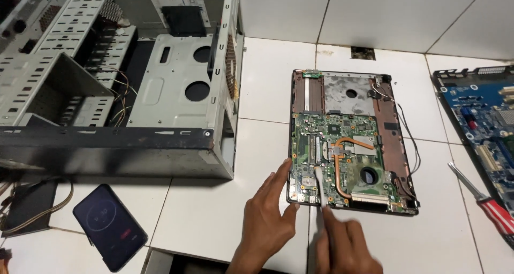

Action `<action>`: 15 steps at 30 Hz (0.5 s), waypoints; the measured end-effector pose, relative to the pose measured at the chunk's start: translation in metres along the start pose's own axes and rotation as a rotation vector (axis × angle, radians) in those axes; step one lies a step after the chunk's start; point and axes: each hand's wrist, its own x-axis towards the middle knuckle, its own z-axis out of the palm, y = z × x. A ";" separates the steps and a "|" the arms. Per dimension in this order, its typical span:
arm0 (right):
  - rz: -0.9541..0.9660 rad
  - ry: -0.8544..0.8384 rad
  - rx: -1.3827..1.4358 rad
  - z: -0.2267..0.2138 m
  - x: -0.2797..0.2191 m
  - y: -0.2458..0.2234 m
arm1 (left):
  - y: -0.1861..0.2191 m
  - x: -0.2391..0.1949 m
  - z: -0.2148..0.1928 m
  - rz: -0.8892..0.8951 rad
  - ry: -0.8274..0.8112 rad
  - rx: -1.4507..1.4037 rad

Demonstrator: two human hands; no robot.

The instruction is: The person uses a white cotton swab to clean the surface of a disassembled laptop motherboard. The person wipes various areas of the green circuit board, including around the copper heat pipes and the central processor area, while the board rests on a white tiled floor.

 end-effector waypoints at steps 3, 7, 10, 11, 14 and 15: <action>-0.090 -0.089 0.041 -0.006 0.003 0.026 | -0.002 -0.001 -0.001 -0.002 -0.015 -0.018; -0.175 -0.191 0.098 -0.030 0.031 0.075 | -0.004 -0.002 -0.002 -0.033 -0.022 -0.036; 0.105 -0.740 -0.231 -0.042 0.079 0.101 | -0.001 -0.002 -0.002 -0.077 -0.069 -0.039; -0.058 -0.628 -0.143 -0.036 0.087 0.108 | -0.002 -0.003 -0.001 -0.074 -0.057 -0.048; -0.290 -0.486 0.036 -0.013 0.102 0.117 | -0.002 -0.002 -0.002 -0.053 -0.033 -0.061; -0.363 -0.471 0.128 -0.003 0.103 0.119 | -0.003 -0.003 -0.003 -0.045 -0.025 -0.068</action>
